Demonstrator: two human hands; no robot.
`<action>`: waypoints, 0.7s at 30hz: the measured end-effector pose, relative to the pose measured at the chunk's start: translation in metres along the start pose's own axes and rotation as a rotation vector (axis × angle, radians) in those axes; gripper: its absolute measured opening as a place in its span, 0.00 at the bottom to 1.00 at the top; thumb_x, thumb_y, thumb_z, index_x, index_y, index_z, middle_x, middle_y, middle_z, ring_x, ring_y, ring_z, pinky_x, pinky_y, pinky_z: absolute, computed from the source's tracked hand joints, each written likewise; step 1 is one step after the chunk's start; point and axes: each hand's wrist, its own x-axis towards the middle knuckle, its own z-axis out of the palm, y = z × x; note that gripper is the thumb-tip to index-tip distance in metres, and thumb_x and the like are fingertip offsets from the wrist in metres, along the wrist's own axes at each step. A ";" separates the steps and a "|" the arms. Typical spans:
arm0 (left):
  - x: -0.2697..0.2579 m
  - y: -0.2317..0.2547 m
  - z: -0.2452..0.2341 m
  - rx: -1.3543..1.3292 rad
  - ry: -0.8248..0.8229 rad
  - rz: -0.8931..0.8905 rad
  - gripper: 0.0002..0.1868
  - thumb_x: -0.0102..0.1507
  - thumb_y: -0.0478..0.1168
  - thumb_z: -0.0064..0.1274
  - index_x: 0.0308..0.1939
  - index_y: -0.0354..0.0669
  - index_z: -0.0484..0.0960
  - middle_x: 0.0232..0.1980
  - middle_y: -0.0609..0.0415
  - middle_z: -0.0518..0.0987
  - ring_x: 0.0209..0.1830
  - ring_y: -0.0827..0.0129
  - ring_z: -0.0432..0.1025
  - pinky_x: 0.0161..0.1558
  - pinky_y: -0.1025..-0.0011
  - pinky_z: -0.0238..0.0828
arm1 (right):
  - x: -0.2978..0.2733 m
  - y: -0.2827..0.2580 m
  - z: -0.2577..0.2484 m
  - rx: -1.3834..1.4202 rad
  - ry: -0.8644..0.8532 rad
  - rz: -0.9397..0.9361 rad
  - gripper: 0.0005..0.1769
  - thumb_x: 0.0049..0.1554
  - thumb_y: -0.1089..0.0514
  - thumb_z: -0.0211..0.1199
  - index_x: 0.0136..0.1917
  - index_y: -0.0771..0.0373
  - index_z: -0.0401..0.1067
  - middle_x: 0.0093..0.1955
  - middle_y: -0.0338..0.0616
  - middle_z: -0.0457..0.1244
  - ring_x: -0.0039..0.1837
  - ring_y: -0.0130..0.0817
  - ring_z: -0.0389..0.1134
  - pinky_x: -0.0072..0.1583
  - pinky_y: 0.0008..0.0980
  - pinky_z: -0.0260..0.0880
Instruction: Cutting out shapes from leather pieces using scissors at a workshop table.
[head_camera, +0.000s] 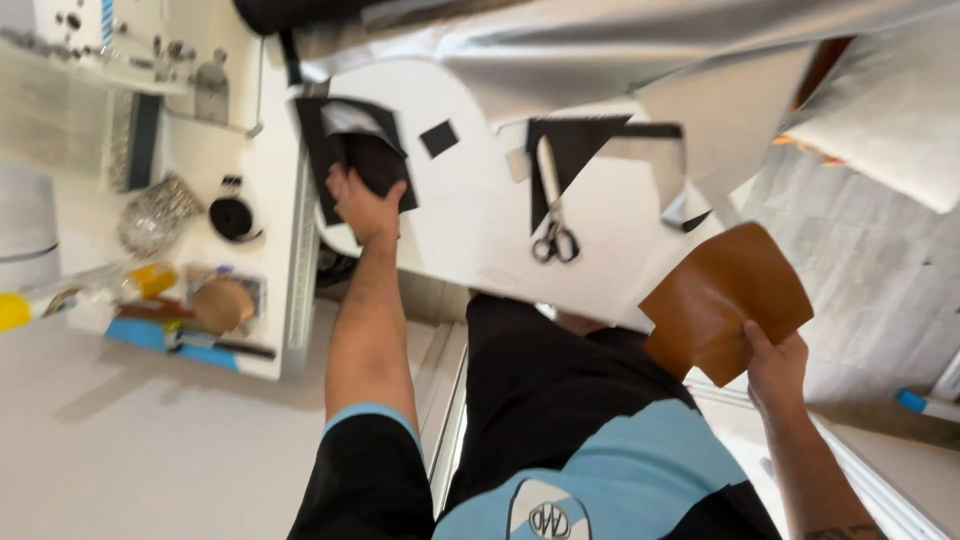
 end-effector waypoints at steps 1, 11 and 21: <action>-0.004 0.004 0.007 -0.031 0.007 0.009 0.49 0.46 0.55 0.79 0.64 0.32 0.75 0.76 0.40 0.64 0.77 0.42 0.53 0.61 0.32 0.59 | 0.007 0.007 -0.008 0.003 0.022 -0.025 0.22 0.62 0.59 0.59 0.68 0.70 0.66 0.62 0.50 0.64 0.63 0.43 0.64 0.61 0.39 0.67; 0.007 0.070 -0.014 -0.399 0.199 0.207 0.14 0.53 0.25 0.57 0.42 0.38 0.86 0.41 0.49 0.84 0.42 0.53 0.76 0.50 0.58 0.71 | -0.002 -0.036 0.028 -0.009 0.030 0.039 0.24 0.62 0.59 0.58 0.69 0.72 0.66 0.64 0.56 0.64 0.64 0.49 0.65 0.61 0.43 0.67; 0.283 0.214 0.004 -0.488 0.198 0.659 0.09 0.56 0.34 0.61 0.41 0.42 0.81 0.39 0.47 0.80 0.39 0.51 0.71 0.44 0.57 0.65 | -0.069 -0.062 0.161 -0.069 0.176 0.191 0.27 0.61 0.55 0.60 0.69 0.74 0.67 0.63 0.55 0.65 0.63 0.47 0.65 0.61 0.42 0.68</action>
